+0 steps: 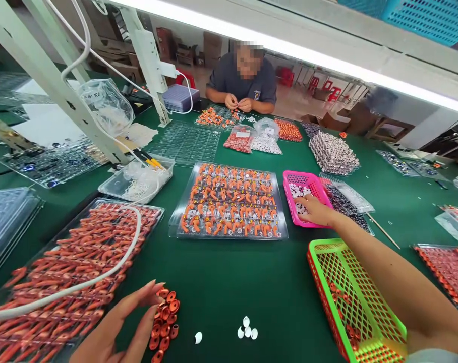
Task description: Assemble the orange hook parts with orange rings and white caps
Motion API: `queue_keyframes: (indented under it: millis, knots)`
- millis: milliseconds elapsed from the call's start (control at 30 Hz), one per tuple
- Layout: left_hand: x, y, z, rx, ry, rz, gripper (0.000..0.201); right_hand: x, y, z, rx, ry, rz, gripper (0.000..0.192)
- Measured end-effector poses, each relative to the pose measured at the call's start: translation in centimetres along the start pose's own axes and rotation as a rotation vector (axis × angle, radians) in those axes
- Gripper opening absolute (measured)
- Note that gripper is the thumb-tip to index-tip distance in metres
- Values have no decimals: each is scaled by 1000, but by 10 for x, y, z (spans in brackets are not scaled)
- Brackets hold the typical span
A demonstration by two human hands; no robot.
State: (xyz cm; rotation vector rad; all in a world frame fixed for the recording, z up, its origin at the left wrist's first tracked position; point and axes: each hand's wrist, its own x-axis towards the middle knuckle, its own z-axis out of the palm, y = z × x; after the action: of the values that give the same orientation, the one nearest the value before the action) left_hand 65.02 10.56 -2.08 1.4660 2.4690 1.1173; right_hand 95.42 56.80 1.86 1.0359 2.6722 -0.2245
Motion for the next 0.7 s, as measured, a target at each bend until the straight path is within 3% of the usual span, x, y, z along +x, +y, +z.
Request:
queue_keyframes:
  millis: [167, 367, 567, 700]
  knots:
    - [0, 7, -1, 16, -34, -91, 37, 9, -4, 6, -65, 13, 12, 42]
    - [5, 13, 0, -4, 7, -83, 36, 19, -9, 11, -105, 40, 36, 30]
    - [-1, 11, -1, -2, -6, -75, 35, 23, -2, 15, -10, 130, 13, 25]
    - [-5, 12, -7, -28, 9, -79, 36, 24, 10, 14, 102, 237, 80, 22]
